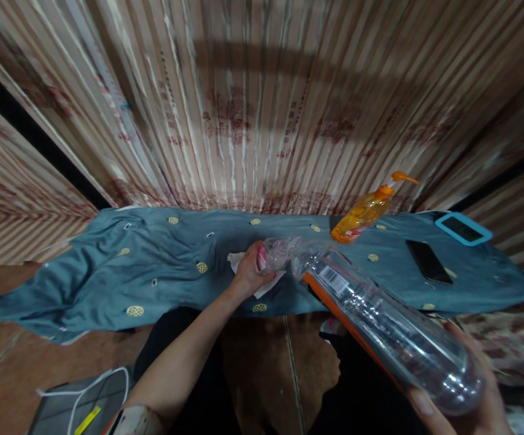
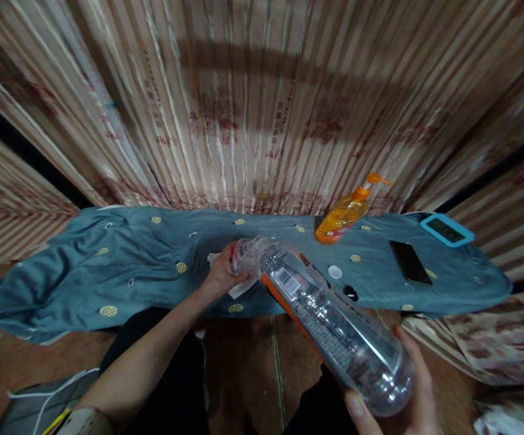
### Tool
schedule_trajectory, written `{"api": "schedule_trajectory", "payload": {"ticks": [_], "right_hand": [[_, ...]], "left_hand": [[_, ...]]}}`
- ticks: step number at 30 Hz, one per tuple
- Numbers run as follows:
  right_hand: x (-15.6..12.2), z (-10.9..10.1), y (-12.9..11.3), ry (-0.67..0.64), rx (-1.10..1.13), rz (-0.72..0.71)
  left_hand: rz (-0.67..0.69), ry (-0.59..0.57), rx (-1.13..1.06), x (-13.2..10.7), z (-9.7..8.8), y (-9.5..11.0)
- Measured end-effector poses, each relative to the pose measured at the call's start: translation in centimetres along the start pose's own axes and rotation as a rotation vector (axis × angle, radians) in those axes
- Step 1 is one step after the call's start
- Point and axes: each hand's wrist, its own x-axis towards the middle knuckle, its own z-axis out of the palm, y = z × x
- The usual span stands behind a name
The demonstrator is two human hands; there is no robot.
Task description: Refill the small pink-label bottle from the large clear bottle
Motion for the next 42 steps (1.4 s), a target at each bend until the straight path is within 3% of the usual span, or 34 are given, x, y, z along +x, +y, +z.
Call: {"api": "schedule_trajectory", "payload": {"ticks": [5,10,15,23,32,42], "right_hand": [[0.5,-0.8,1.6,-0.020,-0.025,-0.019],[-0.3,-0.2,0.0,-0.043,-0.026,-0.005],[-1.1,1.0,-2.2,0.029,0.021,0.001],[-1.1,1.1,-1.6,0.032,0.092,-0.022],[-0.6,1.6,-1.3,0.019,0.002,-0.096],[0.2,1.3,-3.1,-0.029,-0.004,-0.078]], "left_hand": [[-0.010,0.000,0.012,0.1,-0.1,0.2],[0.015,0.001,0.016,0.1,-0.1,0.3],[-0.013,0.017,0.069,0.1,0.1,0.4],[0.014,0.022,0.044,0.1,-0.1,0.5],[-0.045,0.009,0.051,-0.1,-0.5,0.8],[-0.064,0.011,0.054,0.1,-0.1,1.4]]}}
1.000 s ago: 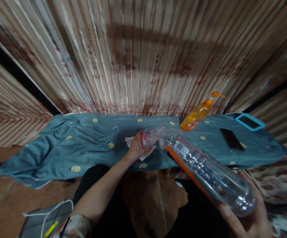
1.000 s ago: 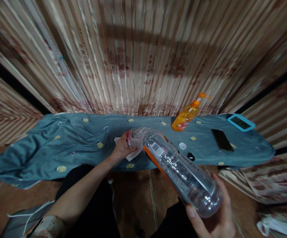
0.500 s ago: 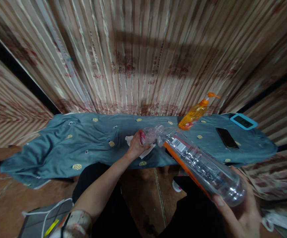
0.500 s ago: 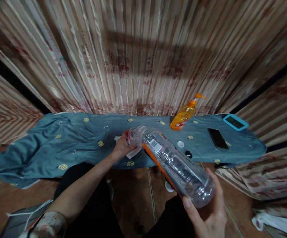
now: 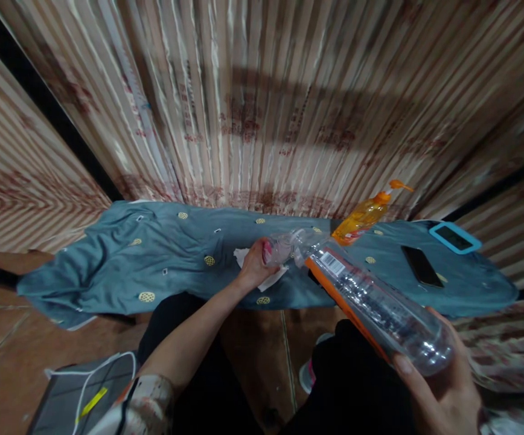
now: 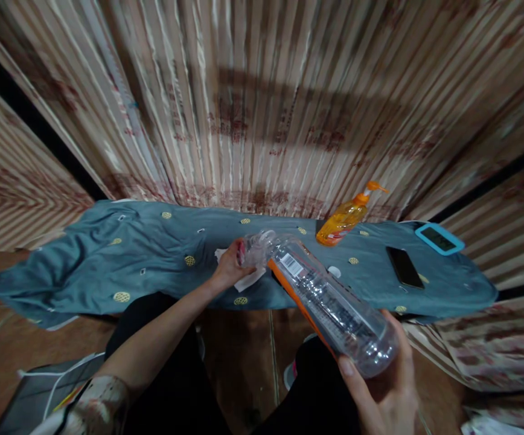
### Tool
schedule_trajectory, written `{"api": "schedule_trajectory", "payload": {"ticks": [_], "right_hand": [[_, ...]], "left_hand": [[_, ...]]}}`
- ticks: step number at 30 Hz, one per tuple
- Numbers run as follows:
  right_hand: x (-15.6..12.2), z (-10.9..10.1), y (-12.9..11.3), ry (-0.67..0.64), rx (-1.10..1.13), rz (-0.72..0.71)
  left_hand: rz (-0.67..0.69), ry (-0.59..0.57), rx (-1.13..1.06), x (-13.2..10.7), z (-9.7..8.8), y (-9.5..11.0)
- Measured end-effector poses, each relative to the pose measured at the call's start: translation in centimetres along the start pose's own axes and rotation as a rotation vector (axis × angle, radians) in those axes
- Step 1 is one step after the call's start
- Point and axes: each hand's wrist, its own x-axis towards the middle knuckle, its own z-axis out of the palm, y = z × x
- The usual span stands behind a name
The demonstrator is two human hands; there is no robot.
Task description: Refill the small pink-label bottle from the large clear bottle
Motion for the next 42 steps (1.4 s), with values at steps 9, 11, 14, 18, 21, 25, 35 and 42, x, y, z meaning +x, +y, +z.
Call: {"api": "schedule_trajectory", "payload": {"ticks": [9,11,14,18,21,25,35,42], "right_hand": [[0.5,-0.1,-2.0,-0.020,0.032,0.044],[0.7,-0.2,-1.7,-0.027,0.064,0.046],[1.0,-0.5,-1.2,-0.030,0.045,0.027],[0.9,-0.7,-1.0,-0.051,0.016,0.028],[0.7,-0.5,-1.2,-0.052,0.058,0.056],[0.7,-0.2,-1.5,-0.031,0.082,0.067],[1.1,-0.4,-2.3,-0.036,0.051,0.046],[1.2,-0.7,-1.8,-0.058,0.028,0.018]], "left_hand": [[0.003,0.000,0.029,0.1,0.3,-0.2],[0.004,0.003,0.028,0.1,0.4,-0.2],[0.012,0.018,0.019,0.0,0.5,-0.4],[0.020,0.026,0.005,-0.2,0.4,-0.5],[0.004,0.025,0.007,-0.2,0.3,-0.4],[-0.006,0.017,0.011,-0.2,0.2,-0.2],[-0.001,0.011,0.029,-0.1,0.4,-0.1],[-0.005,-0.022,0.033,-0.2,0.1,0.0]]}}
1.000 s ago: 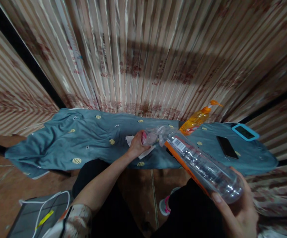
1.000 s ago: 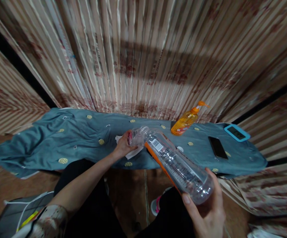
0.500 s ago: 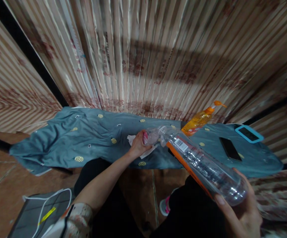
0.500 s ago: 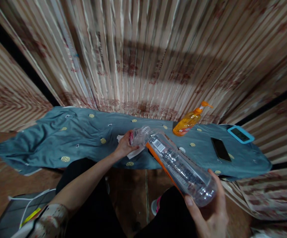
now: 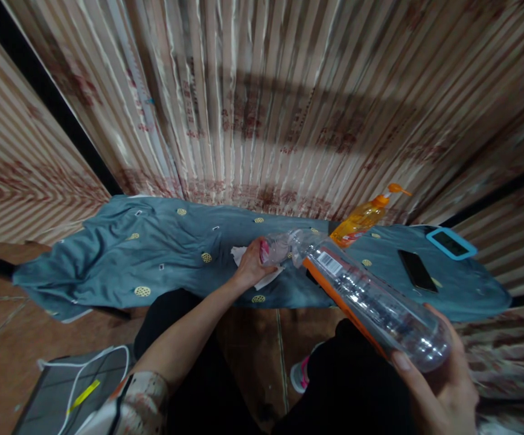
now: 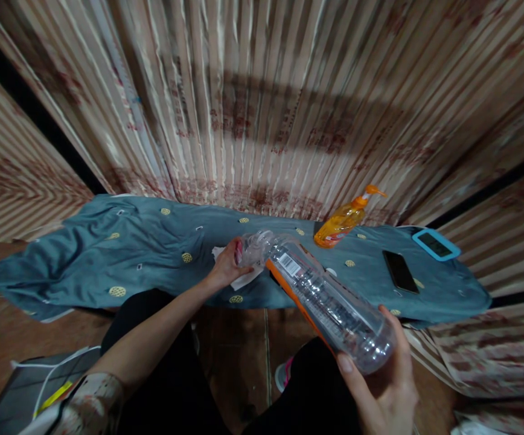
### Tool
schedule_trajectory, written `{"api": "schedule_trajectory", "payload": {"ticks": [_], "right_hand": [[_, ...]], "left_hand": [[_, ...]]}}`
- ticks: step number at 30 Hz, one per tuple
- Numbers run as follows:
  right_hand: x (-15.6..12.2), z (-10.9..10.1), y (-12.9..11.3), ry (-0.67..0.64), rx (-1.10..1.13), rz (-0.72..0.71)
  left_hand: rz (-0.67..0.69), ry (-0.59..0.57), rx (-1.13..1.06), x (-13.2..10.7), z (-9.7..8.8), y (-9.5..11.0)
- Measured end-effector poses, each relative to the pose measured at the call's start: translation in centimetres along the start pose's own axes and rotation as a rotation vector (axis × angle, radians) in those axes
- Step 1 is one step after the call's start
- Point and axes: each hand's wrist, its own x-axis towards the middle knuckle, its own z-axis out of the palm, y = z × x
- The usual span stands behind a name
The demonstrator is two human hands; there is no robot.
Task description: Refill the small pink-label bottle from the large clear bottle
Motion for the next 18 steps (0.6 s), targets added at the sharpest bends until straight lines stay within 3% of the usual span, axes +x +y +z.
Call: {"api": "schedule_trajectory", "payload": {"ticks": [6,13,18], "right_hand": [[0.0,-0.1,0.7,0.014,-0.035,-0.023],[-0.2,-0.2,0.8,-0.003,-0.030,-0.009],[0.4,-0.8,3.0,0.024,-0.026,-0.038]], "left_hand": [[0.005,0.028,0.020,0.0,0.0,0.3],[-0.050,-0.024,0.040,0.0,-0.1,0.9],[-0.007,0.004,0.022,0.1,0.2,0.4]]}}
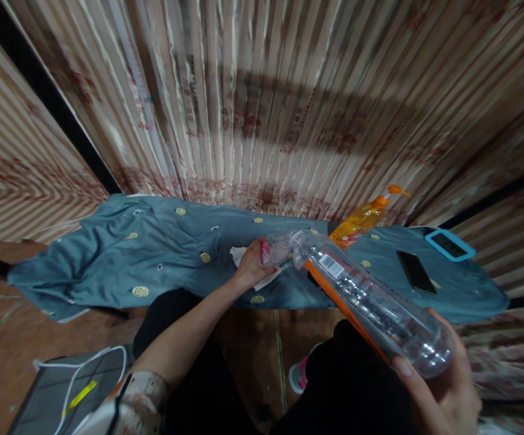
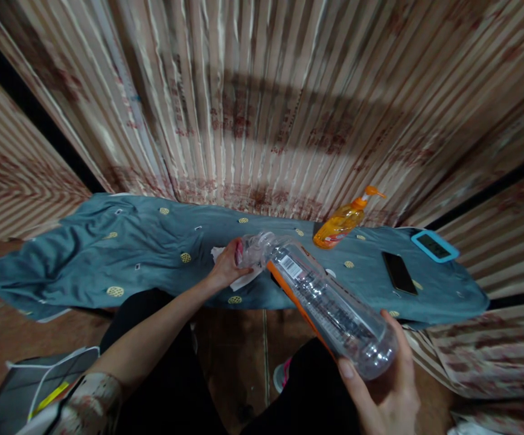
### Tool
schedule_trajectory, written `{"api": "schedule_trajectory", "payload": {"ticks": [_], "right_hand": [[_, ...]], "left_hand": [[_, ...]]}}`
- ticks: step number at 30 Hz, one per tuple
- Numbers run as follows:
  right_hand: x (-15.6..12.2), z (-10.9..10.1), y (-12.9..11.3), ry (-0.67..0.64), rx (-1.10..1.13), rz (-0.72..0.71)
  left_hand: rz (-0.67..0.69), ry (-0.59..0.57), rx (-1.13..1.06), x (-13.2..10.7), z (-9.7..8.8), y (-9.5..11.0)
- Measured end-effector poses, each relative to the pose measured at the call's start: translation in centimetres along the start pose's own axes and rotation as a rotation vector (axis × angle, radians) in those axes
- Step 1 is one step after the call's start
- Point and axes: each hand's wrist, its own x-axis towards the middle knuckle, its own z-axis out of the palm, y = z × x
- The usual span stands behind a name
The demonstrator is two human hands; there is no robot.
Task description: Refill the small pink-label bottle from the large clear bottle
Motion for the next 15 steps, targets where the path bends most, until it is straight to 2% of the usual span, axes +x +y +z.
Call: {"api": "schedule_trajectory", "payload": {"ticks": [5,15], "right_hand": [[0.2,-0.2,1.3,-0.009,0.050,0.021],[-0.2,0.1,0.0,0.013,0.046,0.047]], "left_hand": [[0.033,0.009,-0.020,0.1,0.2,-0.4],[0.015,0.001,-0.007,0.0,0.1,-0.3]]}}
